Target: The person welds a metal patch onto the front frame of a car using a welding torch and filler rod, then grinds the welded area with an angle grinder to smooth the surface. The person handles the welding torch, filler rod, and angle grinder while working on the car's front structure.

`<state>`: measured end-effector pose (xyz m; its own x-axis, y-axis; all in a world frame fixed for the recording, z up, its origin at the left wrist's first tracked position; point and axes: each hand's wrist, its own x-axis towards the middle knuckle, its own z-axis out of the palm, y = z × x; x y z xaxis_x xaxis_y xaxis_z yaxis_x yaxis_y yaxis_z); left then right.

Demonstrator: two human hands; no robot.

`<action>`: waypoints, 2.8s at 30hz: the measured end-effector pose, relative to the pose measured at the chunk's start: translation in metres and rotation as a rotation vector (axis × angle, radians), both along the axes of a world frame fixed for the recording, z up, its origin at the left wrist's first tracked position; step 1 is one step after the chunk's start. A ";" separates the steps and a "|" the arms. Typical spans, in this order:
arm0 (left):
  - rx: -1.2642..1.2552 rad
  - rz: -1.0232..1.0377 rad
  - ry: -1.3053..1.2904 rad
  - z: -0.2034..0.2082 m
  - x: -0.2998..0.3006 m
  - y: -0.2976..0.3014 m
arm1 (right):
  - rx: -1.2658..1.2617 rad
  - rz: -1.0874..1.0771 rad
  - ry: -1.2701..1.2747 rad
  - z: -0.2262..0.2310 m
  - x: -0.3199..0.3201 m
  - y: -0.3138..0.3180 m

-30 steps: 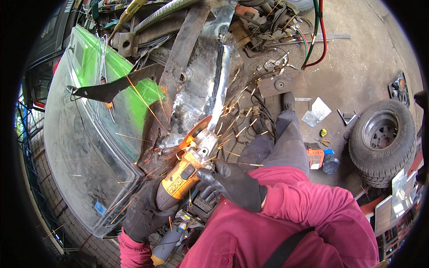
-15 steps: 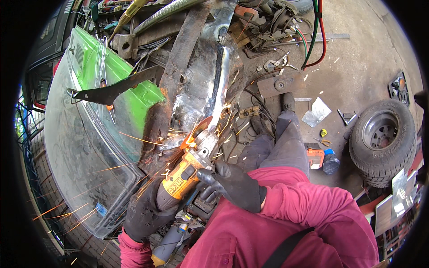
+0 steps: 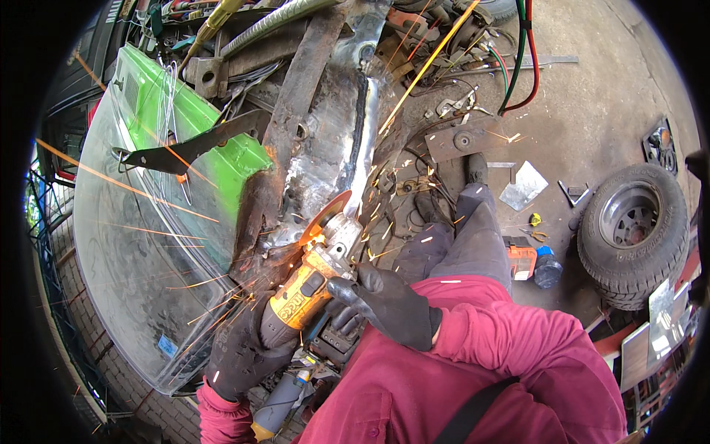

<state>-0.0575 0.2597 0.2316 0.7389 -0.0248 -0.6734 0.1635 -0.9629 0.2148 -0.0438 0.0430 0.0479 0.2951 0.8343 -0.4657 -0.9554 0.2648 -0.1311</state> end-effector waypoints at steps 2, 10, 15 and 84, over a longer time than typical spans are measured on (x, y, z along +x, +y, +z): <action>-0.026 -0.028 -0.029 0.000 0.001 -0.001 | 0.035 -0.026 -0.028 -0.003 -0.001 0.001; 0.089 0.006 0.038 0.005 -0.001 -0.002 | 0.037 0.039 -0.029 -0.005 -0.003 0.003; 0.040 0.041 0.052 0.003 0.001 0.001 | 0.035 0.075 -0.025 -0.002 0.002 -0.001; 0.026 0.125 0.102 -0.005 -0.008 0.005 | -0.055 -0.006 -0.136 0.000 0.005 -0.004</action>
<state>-0.0654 0.2648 0.2267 0.6628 0.0813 -0.7444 0.3022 -0.9386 0.1667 -0.0388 0.0390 0.0476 0.3635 0.8065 -0.4663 -0.9262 0.2590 -0.2741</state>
